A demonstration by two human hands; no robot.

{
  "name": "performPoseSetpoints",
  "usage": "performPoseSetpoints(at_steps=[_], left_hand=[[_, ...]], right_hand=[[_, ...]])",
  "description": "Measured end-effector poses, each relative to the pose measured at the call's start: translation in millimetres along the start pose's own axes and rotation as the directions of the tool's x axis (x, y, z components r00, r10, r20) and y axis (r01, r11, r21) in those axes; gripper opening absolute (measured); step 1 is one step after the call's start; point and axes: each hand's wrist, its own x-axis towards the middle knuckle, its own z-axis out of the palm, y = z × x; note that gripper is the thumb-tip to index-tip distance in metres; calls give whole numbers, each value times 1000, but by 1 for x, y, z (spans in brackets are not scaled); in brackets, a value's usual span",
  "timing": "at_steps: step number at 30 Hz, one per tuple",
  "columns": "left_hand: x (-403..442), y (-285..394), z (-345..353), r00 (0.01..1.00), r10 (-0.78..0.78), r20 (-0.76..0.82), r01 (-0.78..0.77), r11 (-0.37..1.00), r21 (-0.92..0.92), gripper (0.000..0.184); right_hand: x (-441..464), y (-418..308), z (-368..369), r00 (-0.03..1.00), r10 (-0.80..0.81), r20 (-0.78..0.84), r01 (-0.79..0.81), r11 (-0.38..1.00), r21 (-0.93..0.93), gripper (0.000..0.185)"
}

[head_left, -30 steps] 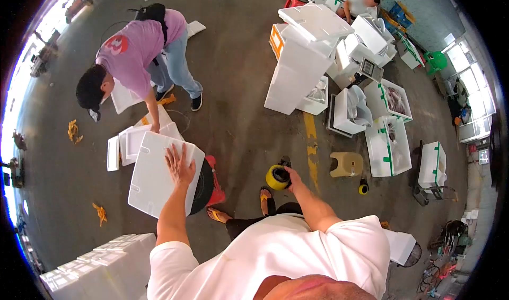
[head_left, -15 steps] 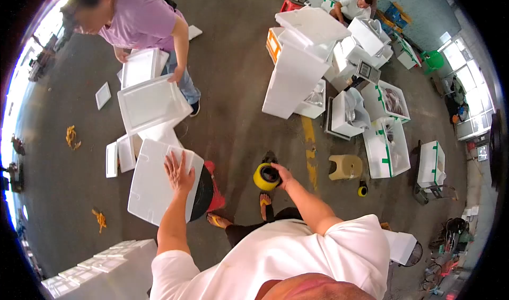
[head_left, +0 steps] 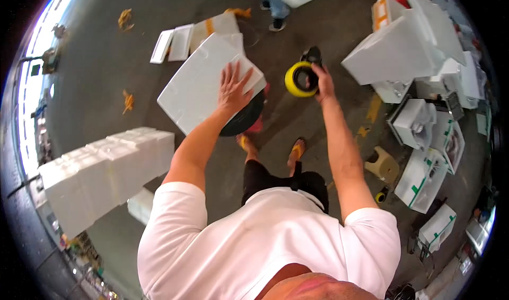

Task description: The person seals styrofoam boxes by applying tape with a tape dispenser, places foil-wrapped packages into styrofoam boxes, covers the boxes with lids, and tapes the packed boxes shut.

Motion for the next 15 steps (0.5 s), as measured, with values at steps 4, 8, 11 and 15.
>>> performPoseSetpoints(at_steps=[4, 8, 11, 15], left_hand=[[-5, -5, -3, 1000, -13, 1, 13, 1000, -9, 69], [0, -3, 0, 1000, 4, 1, -4, 999, -36, 68], [3, -3, 0, 1000, 14, 4, -14, 999, -40, 69], [5, -1, -3, 999, 22, 46, -21, 999, -25, 70]], right_hand=[[10, 10, 37, 995, 88, 50, -80, 985, -152, 50], [28, 19, 11, 924, 260, 280, -150, 921, -361, 59], [36, 27, 9, 896, 316, 311, -200, 914, -353, 58], [41, 31, 12, 894, 321, 313, -192, 905, -380, 56]])
